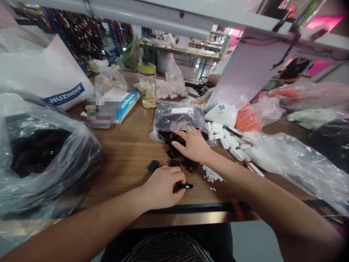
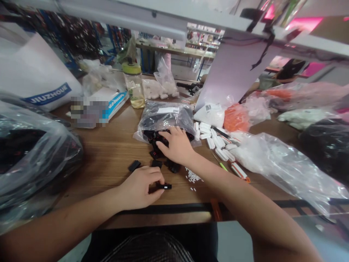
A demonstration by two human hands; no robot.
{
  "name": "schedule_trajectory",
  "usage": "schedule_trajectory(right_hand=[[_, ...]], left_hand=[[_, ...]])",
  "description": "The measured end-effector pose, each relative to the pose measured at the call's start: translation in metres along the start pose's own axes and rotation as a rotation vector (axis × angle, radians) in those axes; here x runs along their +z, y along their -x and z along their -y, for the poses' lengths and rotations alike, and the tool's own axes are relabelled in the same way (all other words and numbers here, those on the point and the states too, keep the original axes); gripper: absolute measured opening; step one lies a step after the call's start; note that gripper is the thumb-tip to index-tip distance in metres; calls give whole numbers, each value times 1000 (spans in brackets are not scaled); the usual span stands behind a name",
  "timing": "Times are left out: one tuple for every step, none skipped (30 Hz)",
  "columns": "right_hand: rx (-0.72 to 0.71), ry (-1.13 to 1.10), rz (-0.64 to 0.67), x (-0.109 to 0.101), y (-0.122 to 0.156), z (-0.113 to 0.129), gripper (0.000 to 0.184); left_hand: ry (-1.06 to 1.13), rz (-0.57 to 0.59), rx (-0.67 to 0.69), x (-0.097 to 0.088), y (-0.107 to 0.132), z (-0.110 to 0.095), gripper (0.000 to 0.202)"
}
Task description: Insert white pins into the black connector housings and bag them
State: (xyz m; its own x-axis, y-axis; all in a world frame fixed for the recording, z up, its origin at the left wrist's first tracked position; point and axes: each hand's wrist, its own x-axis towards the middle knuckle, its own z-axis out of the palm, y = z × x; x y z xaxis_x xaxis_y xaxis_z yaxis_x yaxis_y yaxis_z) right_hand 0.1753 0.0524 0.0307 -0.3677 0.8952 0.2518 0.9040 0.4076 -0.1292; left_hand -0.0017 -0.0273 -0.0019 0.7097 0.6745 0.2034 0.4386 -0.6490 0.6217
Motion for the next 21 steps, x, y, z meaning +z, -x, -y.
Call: schedule_trajectory(right_hand=[[-20,-36,-32,-7,6,-4,40],[-35,-76,-47,-14,13,-8,34],[-45,-115,-32,-20,21,-12,28],[-53,-149,16,-26,29,-16,25],[-54,-175,81,-31,38,-19,22],[-52,-190,154,-34,46,-21,19],[-49,-200,221,-36,53,-23,17],[-43,-210,274,-38,59,-24,17],[-33,-225,311,-38,65,-23,19],[-16,-247,337,-37,68,-22,23],[9,-273,355,-37,71,-20,27],[37,-298,366,-36,73,-18,30],[65,-316,370,-36,73,-16,31],[87,-326,371,-35,73,-14,31],[99,-329,372,-35,73,-13,31],[104,-331,374,-35,73,-12,31],[106,-334,377,-36,73,-11,32],[106,-339,383,-36,73,-11,34],[101,-348,390,-36,73,-10,35],[93,-362,395,-36,74,-10,34],[85,-381,397,-35,75,-9,33]], left_hand=[[-2,2,2,0,0,-1,7],[-3,3,3,-1,1,-1,8],[-2,1,6,-1,1,-1,10],[2,-1,6,-2,1,-2,11],[12,-2,7,-2,1,-2,12],[26,-1,8,-3,1,-2,13],[41,-1,9,-3,1,-2,15],[56,1,15,-3,1,-2,17],[67,5,25,-3,1,-2,19],[74,11,39,-3,1,-2,20],[75,20,57,-3,1,-3,19],[72,31,73,-2,1,-3,18],[70,44,87,-2,2,-4,16],[73,56,98,-2,2,-5,16],[80,59,99,-2,2,-5,15],[94,54,89,-2,2,-5,16],[108,38,66,-1,2,-4,16],[119,14,32,-1,1,-3,16],[125,-15,-9,0,1,-1,15],[121,-47,-54,1,0,1,11],[110,-77,-95,2,-1,3,7]])
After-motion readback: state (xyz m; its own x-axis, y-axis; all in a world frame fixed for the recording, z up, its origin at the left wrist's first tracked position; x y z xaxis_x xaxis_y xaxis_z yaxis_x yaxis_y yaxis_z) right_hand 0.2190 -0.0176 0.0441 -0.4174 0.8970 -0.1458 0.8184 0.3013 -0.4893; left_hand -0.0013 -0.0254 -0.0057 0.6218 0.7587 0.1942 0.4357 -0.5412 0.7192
